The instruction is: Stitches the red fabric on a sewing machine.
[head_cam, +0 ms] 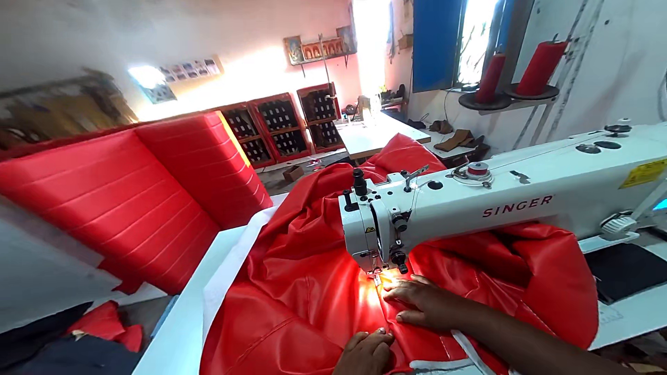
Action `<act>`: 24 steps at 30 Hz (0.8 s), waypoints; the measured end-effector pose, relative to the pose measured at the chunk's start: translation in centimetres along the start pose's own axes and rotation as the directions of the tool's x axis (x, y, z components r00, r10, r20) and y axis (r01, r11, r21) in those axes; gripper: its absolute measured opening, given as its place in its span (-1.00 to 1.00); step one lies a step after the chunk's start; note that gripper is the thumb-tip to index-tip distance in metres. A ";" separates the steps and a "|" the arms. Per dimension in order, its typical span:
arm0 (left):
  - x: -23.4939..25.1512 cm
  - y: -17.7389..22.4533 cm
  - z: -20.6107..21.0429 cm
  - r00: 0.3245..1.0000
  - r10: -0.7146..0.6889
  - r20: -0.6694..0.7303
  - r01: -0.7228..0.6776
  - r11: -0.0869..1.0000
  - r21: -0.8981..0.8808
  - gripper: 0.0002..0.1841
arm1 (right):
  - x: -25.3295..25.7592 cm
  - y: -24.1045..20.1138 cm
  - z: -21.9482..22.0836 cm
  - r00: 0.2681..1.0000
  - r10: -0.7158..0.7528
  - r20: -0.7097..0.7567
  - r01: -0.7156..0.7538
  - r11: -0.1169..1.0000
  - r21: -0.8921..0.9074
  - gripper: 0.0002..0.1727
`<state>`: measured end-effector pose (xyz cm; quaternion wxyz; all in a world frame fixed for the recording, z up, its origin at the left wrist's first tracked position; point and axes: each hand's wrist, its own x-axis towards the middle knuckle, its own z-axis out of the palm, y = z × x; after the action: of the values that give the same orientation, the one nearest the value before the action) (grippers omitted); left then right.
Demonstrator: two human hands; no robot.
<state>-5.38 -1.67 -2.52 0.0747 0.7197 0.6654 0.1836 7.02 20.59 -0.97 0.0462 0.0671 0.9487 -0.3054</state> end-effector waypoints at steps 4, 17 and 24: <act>0.5 0.2 0.6 0.986 -0.107 -0.130 0.106 0.994 -0.012 -0.09 | 0.3 0.7 -0.1 1.000 -0.027 -0.007 0.027 0.997 0.069 -0.43; 2.8 -0.9 0.9 0.984 -0.130 -0.124 0.141 0.986 0.088 -0.12 | 1.4 2.6 -1.1 0.998 -0.053 -0.013 0.054 0.993 0.105 -0.43; 4.8 -2.8 0.9 0.970 -0.178 -0.163 0.197 0.975 0.105 -0.12 | 3.5 2.4 -3.2 0.995 0.097 0.032 -0.098 0.995 0.011 -0.39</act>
<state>-7.39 3.44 -3.56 -0.0027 0.6406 0.7441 0.1897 3.79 24.77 -0.23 0.0757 0.1087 0.9416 -0.3097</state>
